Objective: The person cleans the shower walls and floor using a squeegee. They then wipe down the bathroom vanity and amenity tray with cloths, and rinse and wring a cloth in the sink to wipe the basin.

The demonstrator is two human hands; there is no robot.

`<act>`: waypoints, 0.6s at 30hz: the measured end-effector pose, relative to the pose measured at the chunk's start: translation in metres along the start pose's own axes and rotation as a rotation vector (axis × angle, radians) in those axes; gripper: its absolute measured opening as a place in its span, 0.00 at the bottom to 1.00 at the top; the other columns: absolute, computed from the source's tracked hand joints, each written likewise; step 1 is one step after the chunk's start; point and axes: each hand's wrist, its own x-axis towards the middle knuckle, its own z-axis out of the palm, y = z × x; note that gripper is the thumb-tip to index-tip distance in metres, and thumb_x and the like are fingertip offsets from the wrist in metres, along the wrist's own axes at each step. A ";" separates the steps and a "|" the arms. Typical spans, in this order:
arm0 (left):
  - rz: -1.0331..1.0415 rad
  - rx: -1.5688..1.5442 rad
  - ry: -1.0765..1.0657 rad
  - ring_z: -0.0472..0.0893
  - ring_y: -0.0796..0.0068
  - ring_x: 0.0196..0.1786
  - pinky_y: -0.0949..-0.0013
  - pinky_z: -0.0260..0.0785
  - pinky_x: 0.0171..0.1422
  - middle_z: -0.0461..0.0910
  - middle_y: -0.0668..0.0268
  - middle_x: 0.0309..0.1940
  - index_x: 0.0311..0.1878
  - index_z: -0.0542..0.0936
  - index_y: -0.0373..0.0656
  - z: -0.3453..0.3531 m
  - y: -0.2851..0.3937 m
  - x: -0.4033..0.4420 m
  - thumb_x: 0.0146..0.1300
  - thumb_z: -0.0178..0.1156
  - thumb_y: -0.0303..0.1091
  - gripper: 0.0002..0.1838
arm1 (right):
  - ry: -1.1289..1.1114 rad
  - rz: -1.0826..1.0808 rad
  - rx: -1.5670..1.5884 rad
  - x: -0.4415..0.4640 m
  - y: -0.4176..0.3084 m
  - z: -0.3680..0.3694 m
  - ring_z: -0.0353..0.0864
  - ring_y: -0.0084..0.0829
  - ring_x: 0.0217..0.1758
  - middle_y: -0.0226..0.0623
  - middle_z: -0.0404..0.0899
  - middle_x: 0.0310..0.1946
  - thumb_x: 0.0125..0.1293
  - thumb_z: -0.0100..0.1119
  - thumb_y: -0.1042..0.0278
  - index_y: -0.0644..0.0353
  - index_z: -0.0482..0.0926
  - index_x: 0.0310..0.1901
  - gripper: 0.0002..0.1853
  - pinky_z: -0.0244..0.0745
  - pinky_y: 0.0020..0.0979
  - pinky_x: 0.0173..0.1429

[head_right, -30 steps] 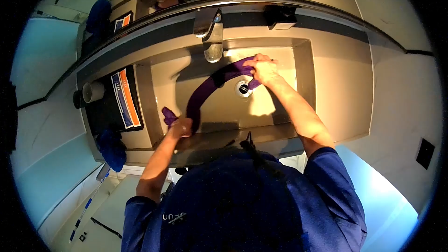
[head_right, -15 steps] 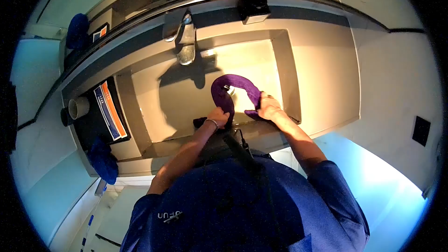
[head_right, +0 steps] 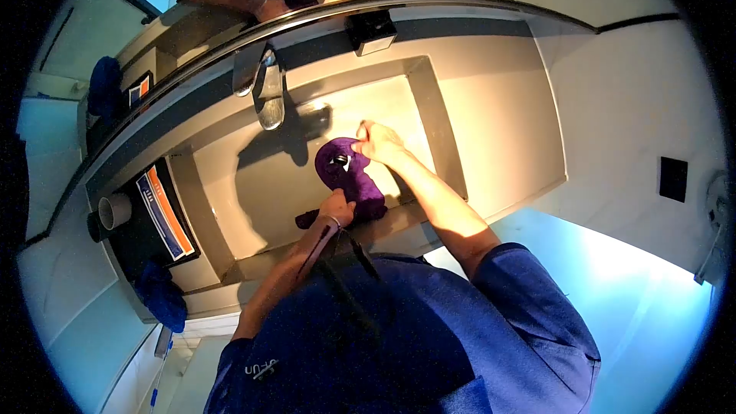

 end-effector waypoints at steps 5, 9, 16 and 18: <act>0.109 0.173 -0.016 0.76 0.48 0.52 0.56 0.69 0.55 0.77 0.44 0.45 0.52 0.68 0.35 -0.002 0.008 0.002 0.60 0.58 0.43 0.24 | -0.113 0.070 -0.460 0.004 -0.032 0.025 0.76 0.46 0.50 0.45 0.77 0.45 0.42 0.72 0.59 0.52 0.73 0.47 0.28 0.72 0.41 0.53; 0.307 -0.329 -0.151 0.74 0.52 0.55 0.57 0.69 0.56 0.71 0.50 0.56 0.60 0.65 0.36 0.004 -0.040 0.003 0.60 0.59 0.49 0.33 | -0.267 0.094 0.112 -0.011 -0.030 0.006 0.78 0.34 0.42 0.38 0.80 0.37 0.45 0.71 0.70 0.57 0.78 0.38 0.16 0.73 0.33 0.47; -0.215 -1.675 -0.345 0.68 0.43 0.59 0.45 0.64 0.60 0.55 0.54 0.68 0.64 0.60 0.35 -0.010 -0.060 -0.047 0.61 0.53 0.59 0.40 | -0.467 -0.070 0.665 -0.121 -0.086 -0.078 0.75 0.23 0.44 0.32 0.78 0.44 0.50 0.65 0.83 0.62 0.78 0.40 0.14 0.72 0.26 0.47; -0.313 -1.800 -0.355 0.68 0.46 0.60 0.46 0.64 0.61 0.59 0.53 0.66 0.64 0.60 0.34 -0.016 -0.049 -0.053 0.61 0.51 0.61 0.41 | -0.559 -0.158 0.800 -0.147 -0.096 -0.083 0.76 0.21 0.42 0.32 0.79 0.41 0.50 0.60 0.87 0.62 0.74 0.54 0.26 0.71 0.24 0.49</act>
